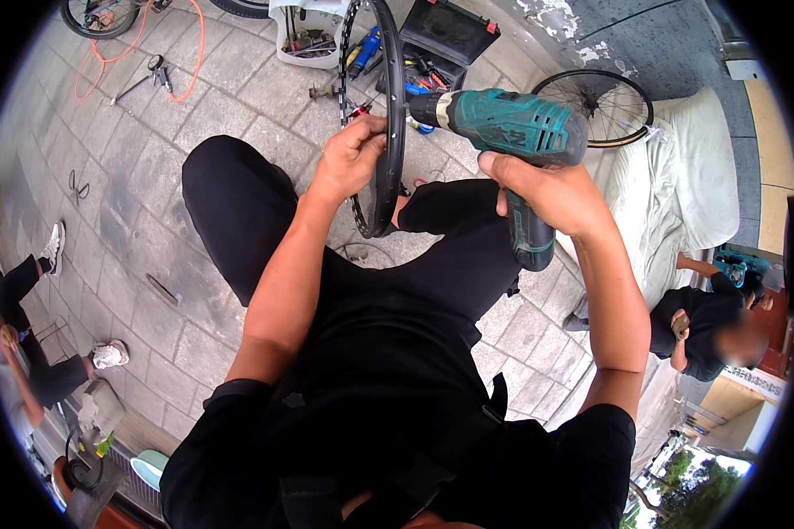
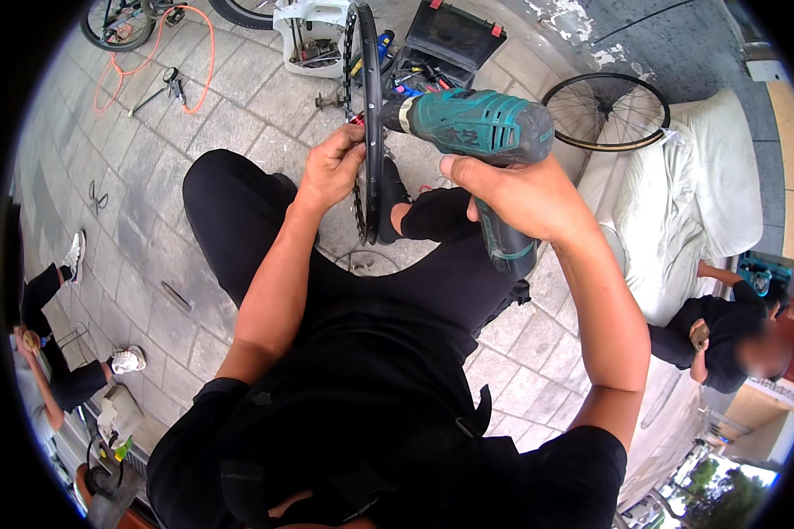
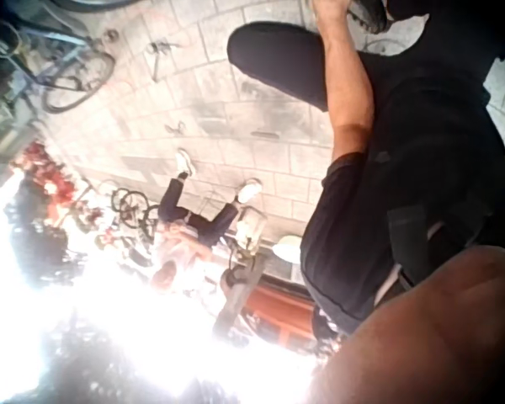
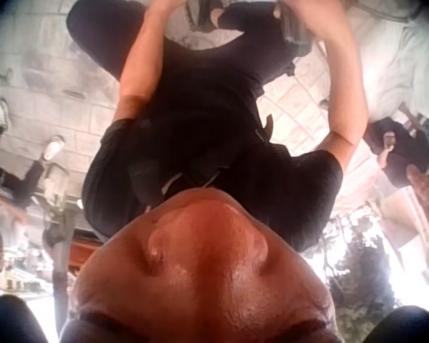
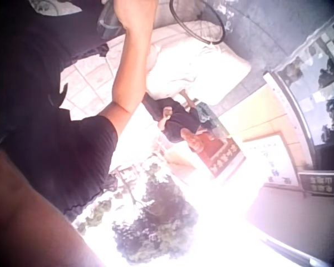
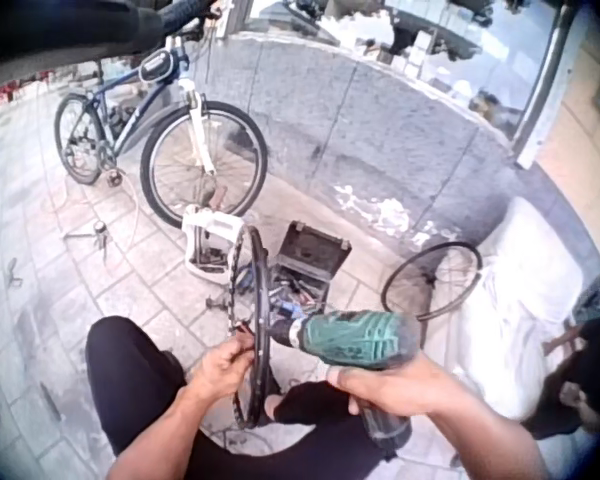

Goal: The person uses a cordless drill to attach a chain to a bicycle wheel rim while seated on the floor. They then remove the chain and handle small metal parts from the floor.

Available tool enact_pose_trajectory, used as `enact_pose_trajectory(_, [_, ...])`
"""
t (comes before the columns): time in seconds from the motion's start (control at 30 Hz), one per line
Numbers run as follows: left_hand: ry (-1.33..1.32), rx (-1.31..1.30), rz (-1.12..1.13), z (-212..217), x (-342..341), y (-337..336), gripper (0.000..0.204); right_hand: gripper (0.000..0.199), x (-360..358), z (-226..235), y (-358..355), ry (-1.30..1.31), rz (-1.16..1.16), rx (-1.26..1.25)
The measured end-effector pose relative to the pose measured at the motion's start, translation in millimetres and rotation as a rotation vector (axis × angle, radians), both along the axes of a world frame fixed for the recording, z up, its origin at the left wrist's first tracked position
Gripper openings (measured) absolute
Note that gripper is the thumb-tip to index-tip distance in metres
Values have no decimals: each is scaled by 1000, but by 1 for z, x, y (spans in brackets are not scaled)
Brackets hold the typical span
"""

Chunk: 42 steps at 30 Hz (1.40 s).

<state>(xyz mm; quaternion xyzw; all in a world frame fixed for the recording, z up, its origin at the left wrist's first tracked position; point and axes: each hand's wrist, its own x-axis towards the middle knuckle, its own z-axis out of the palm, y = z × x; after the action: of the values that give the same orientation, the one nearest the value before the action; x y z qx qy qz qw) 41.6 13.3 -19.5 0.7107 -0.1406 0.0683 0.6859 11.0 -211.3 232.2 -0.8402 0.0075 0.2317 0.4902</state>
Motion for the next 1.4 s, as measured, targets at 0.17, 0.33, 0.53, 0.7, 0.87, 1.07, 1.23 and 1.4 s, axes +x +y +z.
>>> enact_pose_trajectory(0.17, [-59,-18,24,1,2,-5,16,22,-21,-8,-7,13,22,-30])
enact_pose_trajectory(0.33, [-41,-24,48,6,0,-8,15,19,-25,-18,-3,38,31,-19])
enact_pose_trajectory(0.53, [-121,-72,75,-2,7,-13,16,20,-23,-26,-5,56,-12,-23])
enact_pose_trajectory(0.7, [-191,-93,123,4,6,-15,18,20,-20,-24,-1,60,-10,-41])
enact_pose_trajectory(0.87, [-117,-115,121,0,8,-16,13,20,-21,-15,10,63,-36,-60])
enact_pose_trajectory(1.07, [-121,-135,146,1,9,-20,13,23,-14,-9,15,105,-53,-35])
enact_pose_trajectory(1.23, [-109,-126,142,-1,11,-25,12,25,3,3,9,-148,215,-325])
enact_pose_trajectory(1.4, [-63,-121,135,5,9,-22,10,28,29,32,15,-432,682,-700])
